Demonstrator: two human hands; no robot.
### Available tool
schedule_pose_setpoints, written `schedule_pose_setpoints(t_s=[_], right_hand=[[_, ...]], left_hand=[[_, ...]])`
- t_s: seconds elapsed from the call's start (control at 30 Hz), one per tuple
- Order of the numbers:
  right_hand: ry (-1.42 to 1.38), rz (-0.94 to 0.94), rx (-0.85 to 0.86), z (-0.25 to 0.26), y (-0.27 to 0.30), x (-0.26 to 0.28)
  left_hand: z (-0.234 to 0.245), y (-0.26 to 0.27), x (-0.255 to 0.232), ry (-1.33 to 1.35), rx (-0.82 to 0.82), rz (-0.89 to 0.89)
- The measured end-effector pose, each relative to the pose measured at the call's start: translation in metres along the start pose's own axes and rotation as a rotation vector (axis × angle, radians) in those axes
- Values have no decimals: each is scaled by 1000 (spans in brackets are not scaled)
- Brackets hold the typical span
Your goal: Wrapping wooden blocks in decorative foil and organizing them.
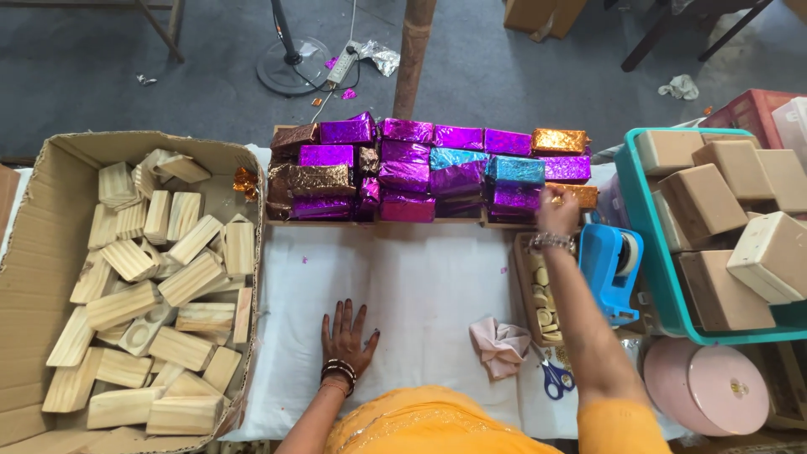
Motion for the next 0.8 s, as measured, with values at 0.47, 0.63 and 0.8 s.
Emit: schedule_pose_setpoints(t_s=[0.47,0.63,0.8], right_hand=[[1014,500,816,111,282,-27],[796,612,554,113,300,-68],[790,657,521,109,299,-72]], left_hand=[[-2,6,-1,-20,-43,3],[1,3,-2,-35,-16,-2],[2,3,-4,-43,-20,6]])
Point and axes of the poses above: each hand's wrist, its own y-axis away from the middle knuckle, its own z-axis out of the back of the hand, x = y × z, the point moved 2 cm from there along -y, towards the middle knuckle, and after that the axes turned 6 degrees about -x, right-handed, at the moved point
